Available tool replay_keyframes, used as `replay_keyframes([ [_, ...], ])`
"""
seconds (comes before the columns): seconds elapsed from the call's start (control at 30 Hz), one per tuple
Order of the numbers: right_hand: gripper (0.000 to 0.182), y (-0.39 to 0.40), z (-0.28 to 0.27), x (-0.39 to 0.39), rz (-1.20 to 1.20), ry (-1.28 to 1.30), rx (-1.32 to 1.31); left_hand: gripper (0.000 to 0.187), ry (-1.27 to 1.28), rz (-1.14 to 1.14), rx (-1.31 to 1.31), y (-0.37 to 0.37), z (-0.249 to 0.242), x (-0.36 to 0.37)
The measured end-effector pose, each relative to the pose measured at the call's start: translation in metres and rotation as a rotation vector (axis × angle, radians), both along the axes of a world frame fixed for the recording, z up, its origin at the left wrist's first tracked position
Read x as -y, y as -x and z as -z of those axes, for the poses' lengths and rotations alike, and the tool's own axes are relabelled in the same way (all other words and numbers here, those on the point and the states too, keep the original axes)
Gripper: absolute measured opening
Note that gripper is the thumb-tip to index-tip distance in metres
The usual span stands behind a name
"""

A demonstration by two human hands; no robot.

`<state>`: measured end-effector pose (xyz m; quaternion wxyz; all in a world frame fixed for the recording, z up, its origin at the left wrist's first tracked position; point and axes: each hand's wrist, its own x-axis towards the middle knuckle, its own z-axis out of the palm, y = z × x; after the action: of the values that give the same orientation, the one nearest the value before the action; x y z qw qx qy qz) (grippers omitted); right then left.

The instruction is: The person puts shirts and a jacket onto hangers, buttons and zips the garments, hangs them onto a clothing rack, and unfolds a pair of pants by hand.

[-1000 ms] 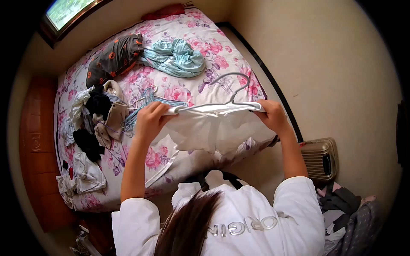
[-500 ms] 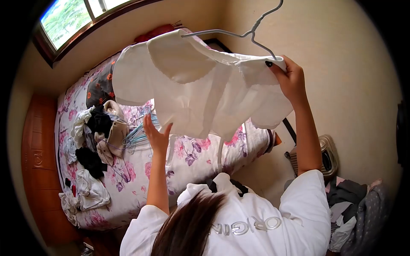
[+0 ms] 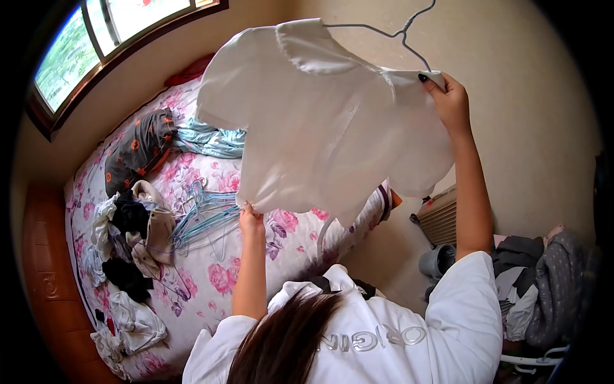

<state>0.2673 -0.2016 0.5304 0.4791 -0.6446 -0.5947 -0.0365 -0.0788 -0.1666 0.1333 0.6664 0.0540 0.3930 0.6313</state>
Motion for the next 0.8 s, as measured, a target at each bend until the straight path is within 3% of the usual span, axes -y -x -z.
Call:
replay_keyframes([
  [0.2,0.018,-0.021,0.023,-0.001,-0.019,0.096,0.047,0.017,0.222,0.017,-0.087,-0.007,0.055,0.051],
  [0.3,0.017,-0.015,0.027,0.0,-0.037,0.171,0.037,0.023,0.304,0.107,-0.453,0.005,0.06,0.047],
  [0.33,0.016,-0.007,0.025,0.001,-0.048,0.186,0.015,0.03,0.127,-0.035,-0.615,-0.001,0.042,0.046],
  [0.37,0.015,-0.001,0.024,0.002,-0.058,0.198,-0.009,0.036,-0.117,-0.093,-0.98,-0.004,0.022,0.046],
  [0.4,0.018,0.005,0.024,0.003,-0.102,0.218,-0.037,0.043,-0.372,-0.153,-1.336,-0.006,-0.041,0.05],
  [0.47,0.023,0.018,0.027,0.004,-0.161,0.243,-0.037,0.053,-0.783,-0.257,-1.596,-0.007,-0.135,0.041],
  [0.53,0.033,0.028,0.03,0.003,-0.209,0.304,-0.018,0.061,-1.092,-0.392,-1.558,-0.005,-0.209,0.022],
  [0.6,0.033,0.04,0.031,0.006,-0.241,0.309,0.004,0.08,-1.236,-0.421,-1.672,-0.001,-0.269,0.001],
  [0.67,0.033,0.047,0.035,0.006,-0.314,0.303,-0.012,0.093,-1.293,-0.331,-1.841,-0.002,-0.299,-0.024],
  [0.77,0.035,0.052,0.038,0.008,-0.443,0.326,-0.056,0.057,-1.162,0.264,-1.839,0.012,-0.294,-0.054],
  [0.8,0.036,0.054,0.038,0.01,-0.463,0.354,-0.052,0.044,-1.072,0.291,-1.829,0.016,-0.281,-0.057],
])
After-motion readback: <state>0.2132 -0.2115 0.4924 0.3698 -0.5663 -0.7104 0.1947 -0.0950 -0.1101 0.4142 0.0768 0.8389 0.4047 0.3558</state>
